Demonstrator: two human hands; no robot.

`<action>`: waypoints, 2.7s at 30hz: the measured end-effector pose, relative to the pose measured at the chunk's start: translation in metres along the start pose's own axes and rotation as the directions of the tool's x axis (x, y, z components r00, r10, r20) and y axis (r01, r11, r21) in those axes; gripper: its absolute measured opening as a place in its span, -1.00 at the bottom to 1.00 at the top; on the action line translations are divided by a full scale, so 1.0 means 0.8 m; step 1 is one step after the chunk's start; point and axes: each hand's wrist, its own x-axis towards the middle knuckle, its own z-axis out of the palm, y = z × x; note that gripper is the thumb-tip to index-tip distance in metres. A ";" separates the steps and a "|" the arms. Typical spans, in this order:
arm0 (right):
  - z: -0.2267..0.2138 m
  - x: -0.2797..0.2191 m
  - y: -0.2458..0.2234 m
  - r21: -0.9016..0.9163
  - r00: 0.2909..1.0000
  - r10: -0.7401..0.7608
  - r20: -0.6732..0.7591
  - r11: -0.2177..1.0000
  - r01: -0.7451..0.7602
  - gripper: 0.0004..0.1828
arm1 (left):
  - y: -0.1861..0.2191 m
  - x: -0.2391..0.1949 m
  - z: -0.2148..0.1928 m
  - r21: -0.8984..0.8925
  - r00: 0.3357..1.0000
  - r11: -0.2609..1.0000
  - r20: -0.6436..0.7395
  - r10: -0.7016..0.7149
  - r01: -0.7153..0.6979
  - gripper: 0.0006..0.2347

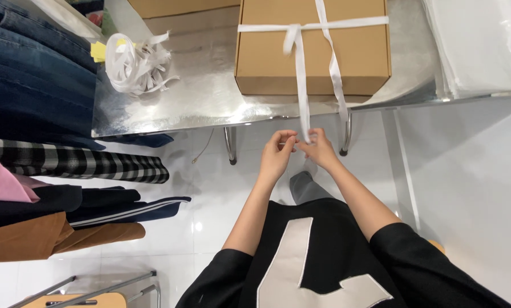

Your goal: The person unpacks a brown garment from a plastic bag inside a cardboard box, places it on a hanger, and hangs it on a clothing rack. The person then folds the plastic bag, places it on a stack of similar bags, closes the box, and ties it with a white ribbon.

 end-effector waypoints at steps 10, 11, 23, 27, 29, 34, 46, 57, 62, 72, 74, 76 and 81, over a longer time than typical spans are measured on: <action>-0.056 -0.063 0.056 0.006 0.970 0.231 -0.077 0.973 -0.232 -0.04 | -0.017 -0.021 -0.002 -0.007 0.999 0.999 0.034 -0.040 0.040 -0.84; -0.059 -0.066 0.050 0.024 0.977 0.197 -0.087 0.980 -0.195 -0.10 | -0.018 -0.021 -0.001 -0.004 0.998 0.999 0.039 -0.041 0.042 -0.84; -0.120 -0.023 -0.067 0.150 0.915 -0.158 -0.371 0.962 0.227 -0.81 | 0.032 0.012 0.004 0.041 0.998 0.999 0.064 -0.010 0.007 -0.82; -0.135 -0.013 -0.132 0.156 0.860 -0.240 -0.451 0.927 0.341 -0.85 | 0.052 0.052 0.008 0.075 0.998 0.997 0.060 0.027 -0.032 -0.79; -0.145 0.016 -0.144 0.127 0.843 -0.283 -0.456 0.917 0.377 -0.85 | 0.065 0.072 0.012 0.090 0.998 0.995 0.052 0.038 -0.042 -0.79; -0.170 0.107 -0.172 0.014 0.808 -0.379 -0.451 0.902 0.431 -0.85 | 0.091 0.145 0.024 0.140 0.992 0.983 0.042 0.115 -0.120 -0.77; -0.212 0.285 -0.298 0.521 0.995 -0.097 -0.012 0.849 0.089 -0.40 | 0.100 0.373 0.098 0.093 0.996 0.992 -0.017 0.091 -0.089 -0.64; -0.204 0.410 -0.354 0.401 0.899 -0.111 0.424 0.913 -0.077 -0.58 | 0.094 0.444 0.113 -0.270 0.975 0.963 -0.215 -0.056 -0.004 -0.54; -0.238 0.497 -0.471 0.490 0.926 -0.265 0.270 0.865 0.105 -0.79 | 0.124 0.417 0.089 -0.281 0.946 0.955 -0.275 -0.173 0.093 -0.66; -0.275 0.529 -0.549 0.367 0.891 -0.391 0.229 0.883 0.293 -0.45 | 0.129 0.372 0.030 -0.140 0.880 0.988 -0.458 -0.124 0.066 -0.71; -0.266 0.505 -0.506 0.338 0.917 -0.312 0.247 0.915 0.220 -0.41 | 0.131 0.363 0.014 -0.107 0.866 0.993 -0.491 -0.089 0.041 -0.72; -0.257 0.466 -0.461 0.312 0.939 -0.225 0.258 0.940 0.139 -0.37 | 0.120 0.355 -0.008 -0.069 0.855 0.997 -0.516 -0.054 0.021 -0.73; -0.241 0.308 -0.373 0.427 0.941 -0.175 0.290 0.904 0.036 -0.56 | 0.079 0.368 -0.070 0.445 0.857 0.893 -0.486 0.172 0.073 -0.62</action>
